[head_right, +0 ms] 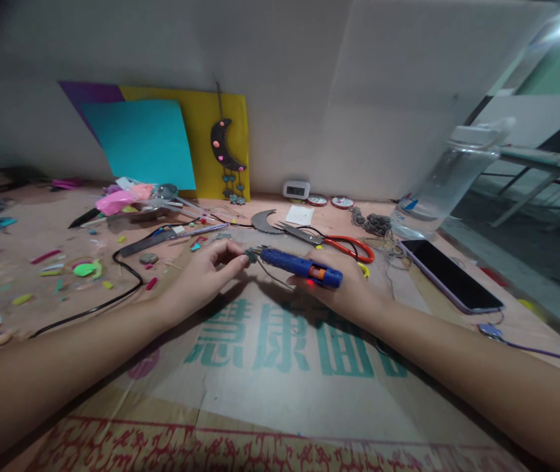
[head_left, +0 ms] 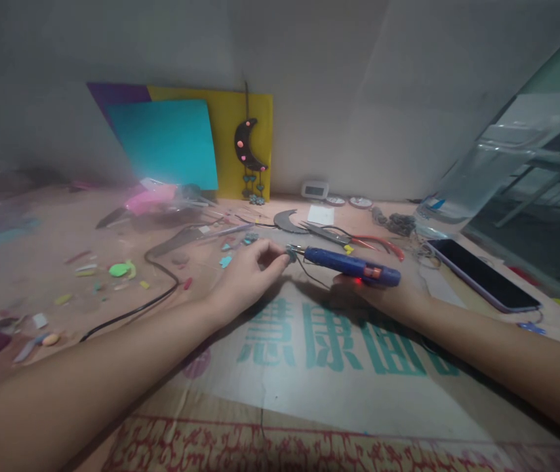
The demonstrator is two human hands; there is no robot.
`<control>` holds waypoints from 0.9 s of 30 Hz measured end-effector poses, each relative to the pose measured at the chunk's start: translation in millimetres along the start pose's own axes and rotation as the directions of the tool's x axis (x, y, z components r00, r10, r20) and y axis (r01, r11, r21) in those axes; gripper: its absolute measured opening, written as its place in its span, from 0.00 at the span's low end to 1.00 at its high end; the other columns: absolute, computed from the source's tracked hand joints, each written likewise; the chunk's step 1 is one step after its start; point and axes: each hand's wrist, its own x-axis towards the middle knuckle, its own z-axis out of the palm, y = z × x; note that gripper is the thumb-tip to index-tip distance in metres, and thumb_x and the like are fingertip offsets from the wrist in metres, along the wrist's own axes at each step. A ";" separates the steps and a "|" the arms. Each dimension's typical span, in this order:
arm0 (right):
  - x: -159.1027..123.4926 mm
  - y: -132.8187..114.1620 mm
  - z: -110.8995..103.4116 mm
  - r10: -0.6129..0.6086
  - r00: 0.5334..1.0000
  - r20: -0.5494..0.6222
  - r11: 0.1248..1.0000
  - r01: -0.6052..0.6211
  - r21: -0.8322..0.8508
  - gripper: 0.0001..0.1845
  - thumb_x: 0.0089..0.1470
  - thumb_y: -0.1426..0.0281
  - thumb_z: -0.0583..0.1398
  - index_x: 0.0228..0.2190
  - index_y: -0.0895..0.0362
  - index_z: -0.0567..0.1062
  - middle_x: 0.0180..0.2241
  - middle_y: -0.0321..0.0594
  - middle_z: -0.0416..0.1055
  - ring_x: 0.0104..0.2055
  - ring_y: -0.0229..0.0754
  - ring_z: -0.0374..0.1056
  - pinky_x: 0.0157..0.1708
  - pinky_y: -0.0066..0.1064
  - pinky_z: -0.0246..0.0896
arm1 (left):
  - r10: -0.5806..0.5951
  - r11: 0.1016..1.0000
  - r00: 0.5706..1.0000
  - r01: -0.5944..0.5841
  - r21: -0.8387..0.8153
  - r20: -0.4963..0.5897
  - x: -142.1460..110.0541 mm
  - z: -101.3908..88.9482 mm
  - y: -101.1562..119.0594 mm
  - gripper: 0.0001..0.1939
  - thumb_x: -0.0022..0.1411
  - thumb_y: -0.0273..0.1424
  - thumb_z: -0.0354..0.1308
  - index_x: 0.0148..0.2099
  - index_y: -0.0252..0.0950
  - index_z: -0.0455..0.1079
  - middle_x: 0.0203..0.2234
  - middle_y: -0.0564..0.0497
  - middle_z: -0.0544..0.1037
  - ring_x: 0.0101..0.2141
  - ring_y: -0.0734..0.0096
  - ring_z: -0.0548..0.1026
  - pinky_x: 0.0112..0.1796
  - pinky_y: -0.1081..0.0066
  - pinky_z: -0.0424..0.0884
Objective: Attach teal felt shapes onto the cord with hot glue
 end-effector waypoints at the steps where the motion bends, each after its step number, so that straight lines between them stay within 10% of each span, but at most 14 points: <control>1: 0.3 -0.1 -0.1 0.001 1.000 -0.006 1.000 -0.001 0.006 0.15 0.51 0.57 0.63 0.20 0.51 0.72 0.21 0.35 0.72 0.24 0.41 0.68 0.23 0.31 0.61 | 0.002 1.000 1.000 -0.002 -0.001 -0.002 0.2 0.0 -0.2 0.08 0.63 0.34 0.54 0.35 0.35 0.69 0.29 0.52 0.74 0.33 0.69 0.71 0.35 0.70 0.66; 27: -0.3 -1.0 -1.6 0.037 0.999 0.024 0.999 -0.036 -0.013 0.14 0.52 0.57 0.62 0.22 0.52 0.74 0.23 0.36 0.74 0.27 0.43 0.70 0.26 0.31 0.62 | -0.015 1.000 1.000 0.015 -0.025 0.012 0.0 0.5 -1.5 0.07 0.62 0.34 0.54 0.35 0.35 0.68 0.30 0.52 0.74 0.33 0.69 0.71 0.36 0.69 0.66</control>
